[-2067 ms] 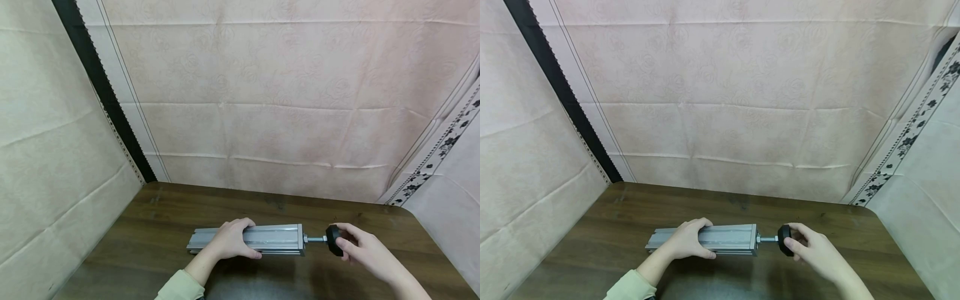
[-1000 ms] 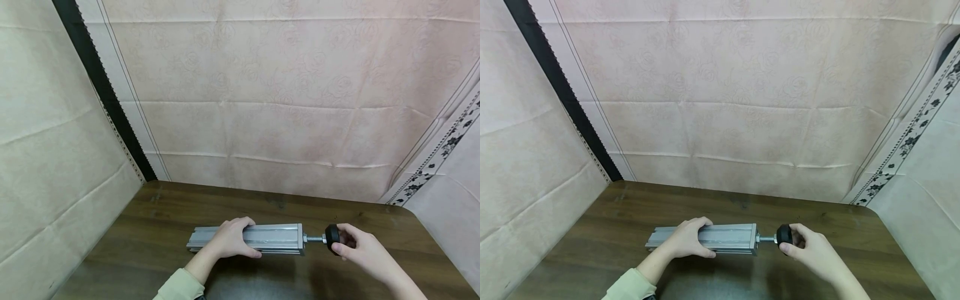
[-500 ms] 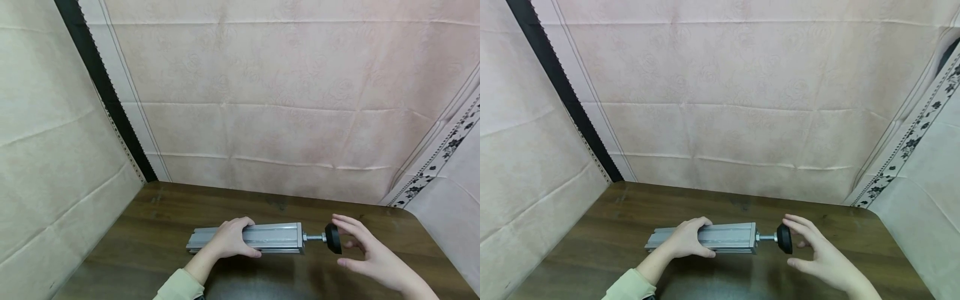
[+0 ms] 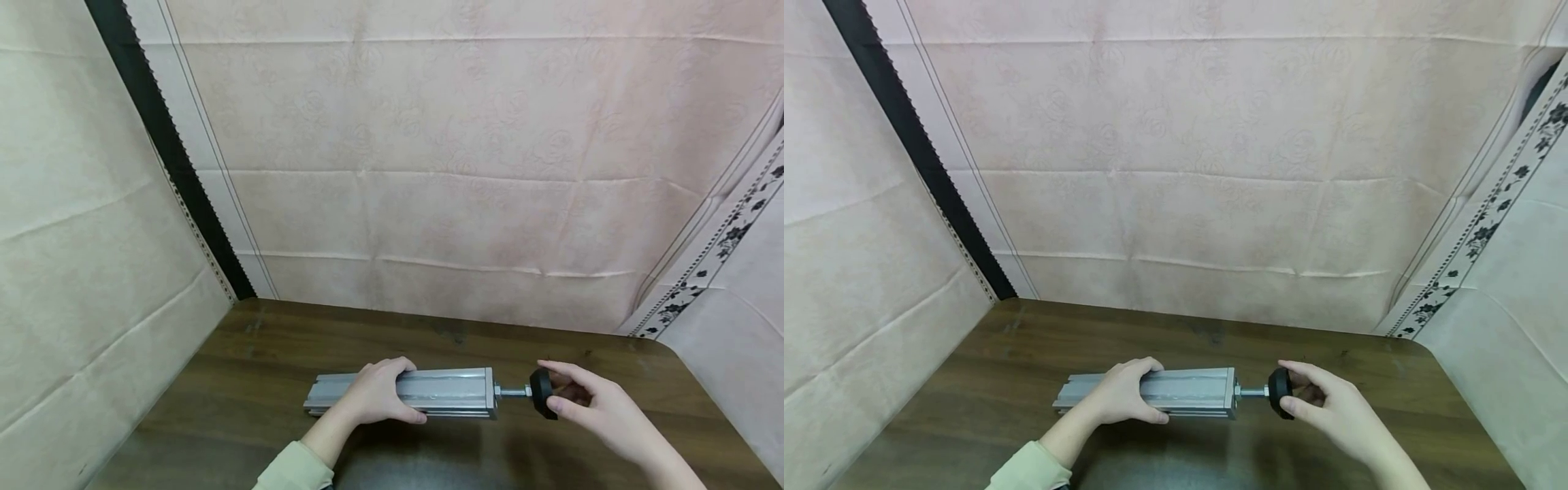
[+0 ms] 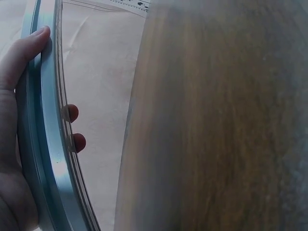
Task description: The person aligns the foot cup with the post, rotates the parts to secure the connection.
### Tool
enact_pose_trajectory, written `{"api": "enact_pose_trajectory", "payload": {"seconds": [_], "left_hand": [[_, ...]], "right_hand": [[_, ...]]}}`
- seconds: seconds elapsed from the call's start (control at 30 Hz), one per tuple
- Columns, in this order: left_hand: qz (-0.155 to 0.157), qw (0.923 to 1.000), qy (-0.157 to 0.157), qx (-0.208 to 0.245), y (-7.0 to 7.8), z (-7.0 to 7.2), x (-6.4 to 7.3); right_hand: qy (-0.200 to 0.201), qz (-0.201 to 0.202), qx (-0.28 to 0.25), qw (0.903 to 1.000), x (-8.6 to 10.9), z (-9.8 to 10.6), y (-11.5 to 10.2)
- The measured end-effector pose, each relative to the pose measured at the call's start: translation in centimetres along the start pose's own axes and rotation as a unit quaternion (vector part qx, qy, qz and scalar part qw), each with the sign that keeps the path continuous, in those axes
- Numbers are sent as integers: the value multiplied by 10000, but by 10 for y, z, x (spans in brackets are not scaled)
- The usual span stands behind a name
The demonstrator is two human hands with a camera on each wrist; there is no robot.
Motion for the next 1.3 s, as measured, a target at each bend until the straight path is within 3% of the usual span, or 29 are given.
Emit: {"api": "enact_pose_trajectory", "payload": {"seconds": [0.13, 0.23, 0.37, 0.5, 0.6, 0.77, 0.9, 1.07, 1.2, 1.3], "left_hand": [[-70, 10000, 14, -62, 1, -1, 0], [-72, 10000, 20, -55, 2, -1, 1], [-51, 10000, 6, -8, 2, 0, 1], [-5, 10000, 7, 60, 1, 0, 1], [31, 9999, -8, 104, 0, 0, 0], [8, 10000, -49, 57, 1, -2, 1], [-30, 9999, -96, 14, 1, -4, 2], [-110, 9999, -93, -83, 3, -5, 2], [-66, 9999, -84, -116, 2, -5, 2], [-63, 9998, -89, -140, 2, -5, 2]], "right_hand": [[-98, -376, 26, 9992, 1, -1, 6], [-144, -243, -8, 9996, 1, 0, 3], [-182, 490, -125, 9986, 2, 3, -8], [-342, 1445, -216, 9887, 8, 0, -21], [-457, 1660, -464, 9840, 10, -6, -24], [-279, 1199, -601, 9906, 9, -8, -19], [-76, 546, 19, 9985, 5, -4, -9], [-121, -49, 254, 9996, 4, -5, 1], [-236, -83, 184, 9995, 3, -7, 2], [-325, 241, -100, 9991, 4, -6, -1]]}}
Point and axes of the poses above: each hand's wrist, its own x-axis away from the middle knuckle, its own z-axis out of the back of the hand, y = z × x, the point moved 10 cm from there along -x, towards the middle knuckle, and after that the axes turned 14 degrees about y, right-handed, at the moved point
